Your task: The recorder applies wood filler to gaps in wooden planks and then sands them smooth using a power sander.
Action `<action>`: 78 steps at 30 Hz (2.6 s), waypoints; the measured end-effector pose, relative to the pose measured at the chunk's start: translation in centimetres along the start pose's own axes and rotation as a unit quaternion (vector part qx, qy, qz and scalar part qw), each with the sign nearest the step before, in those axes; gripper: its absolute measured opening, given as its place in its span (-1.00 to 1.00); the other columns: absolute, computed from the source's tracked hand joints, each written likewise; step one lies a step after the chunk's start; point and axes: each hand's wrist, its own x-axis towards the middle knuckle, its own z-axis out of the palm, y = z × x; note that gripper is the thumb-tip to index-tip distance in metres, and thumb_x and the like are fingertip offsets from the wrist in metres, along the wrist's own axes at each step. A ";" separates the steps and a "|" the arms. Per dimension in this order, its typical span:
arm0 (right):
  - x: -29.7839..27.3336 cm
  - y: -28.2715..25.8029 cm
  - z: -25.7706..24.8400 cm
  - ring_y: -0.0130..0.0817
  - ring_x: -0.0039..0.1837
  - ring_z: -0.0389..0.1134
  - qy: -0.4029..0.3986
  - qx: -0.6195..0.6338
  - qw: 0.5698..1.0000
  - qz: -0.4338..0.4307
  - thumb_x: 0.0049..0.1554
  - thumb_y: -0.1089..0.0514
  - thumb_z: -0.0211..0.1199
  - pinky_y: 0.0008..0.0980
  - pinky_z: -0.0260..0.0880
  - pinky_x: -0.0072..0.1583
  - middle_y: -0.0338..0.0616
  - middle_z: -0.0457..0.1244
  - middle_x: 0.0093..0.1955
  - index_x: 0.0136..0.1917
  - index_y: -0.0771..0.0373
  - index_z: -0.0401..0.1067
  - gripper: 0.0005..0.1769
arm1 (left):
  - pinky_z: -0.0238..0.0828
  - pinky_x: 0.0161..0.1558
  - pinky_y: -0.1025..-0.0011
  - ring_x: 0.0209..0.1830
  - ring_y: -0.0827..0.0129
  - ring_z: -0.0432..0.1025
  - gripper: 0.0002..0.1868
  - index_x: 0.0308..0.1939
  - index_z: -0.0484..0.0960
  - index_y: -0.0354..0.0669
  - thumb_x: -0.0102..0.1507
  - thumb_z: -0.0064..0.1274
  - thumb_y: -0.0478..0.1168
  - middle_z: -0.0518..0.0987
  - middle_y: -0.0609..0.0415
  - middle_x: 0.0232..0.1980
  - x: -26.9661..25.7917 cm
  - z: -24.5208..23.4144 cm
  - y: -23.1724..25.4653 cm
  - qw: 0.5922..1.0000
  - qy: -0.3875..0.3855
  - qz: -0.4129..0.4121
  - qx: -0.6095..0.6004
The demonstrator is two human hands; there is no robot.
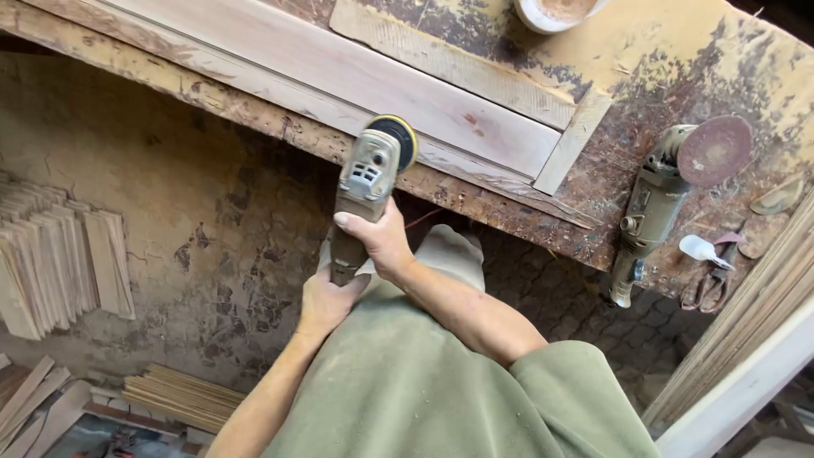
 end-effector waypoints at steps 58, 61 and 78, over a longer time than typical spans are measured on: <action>4.1 -0.4 -7.1 -0.30 -0.03 0.46 -0.041 0.010 0.999 -0.023 0.03 0.15 0.52 -0.15 0.60 0.00 -0.02 0.41 0.00 0.17 0.25 0.41 -0.51 | 0.52 -0.38 0.29 -0.64 0.27 0.55 -0.50 -0.46 0.52 -0.09 0.27 -0.07 0.24 0.44 0.07 -0.82 5.5 3.9 1.6 0.964 -0.113 0.240 -0.032; 1.8 -4.4 -12.7 -0.14 0.00 0.51 0.012 0.061 0.997 -0.034 0.08 0.11 0.38 -0.01 0.60 0.03 0.16 0.43 0.05 0.17 0.34 0.47 -0.57 | 0.47 -0.33 0.07 -0.36 -0.20 0.58 -0.37 -0.36 0.55 -0.22 0.27 0.00 0.34 0.56 -0.31 -0.52 2.8 6.7 6.6 0.943 -0.140 0.290 0.088; 12.7 -1.1 7.1 -0.28 -0.04 0.46 -0.147 -0.093 0.984 -0.036 -0.06 -0.03 0.65 -0.14 0.60 0.06 -0.06 0.43 -0.03 0.14 0.17 0.47 -0.41 | 0.47 -0.45 0.32 -0.65 0.25 0.57 -0.36 -0.50 0.60 -0.06 0.43 -0.32 0.24 0.53 -0.02 -0.74 9.2 -2.7 2.0 0.970 0.046 0.201 -0.129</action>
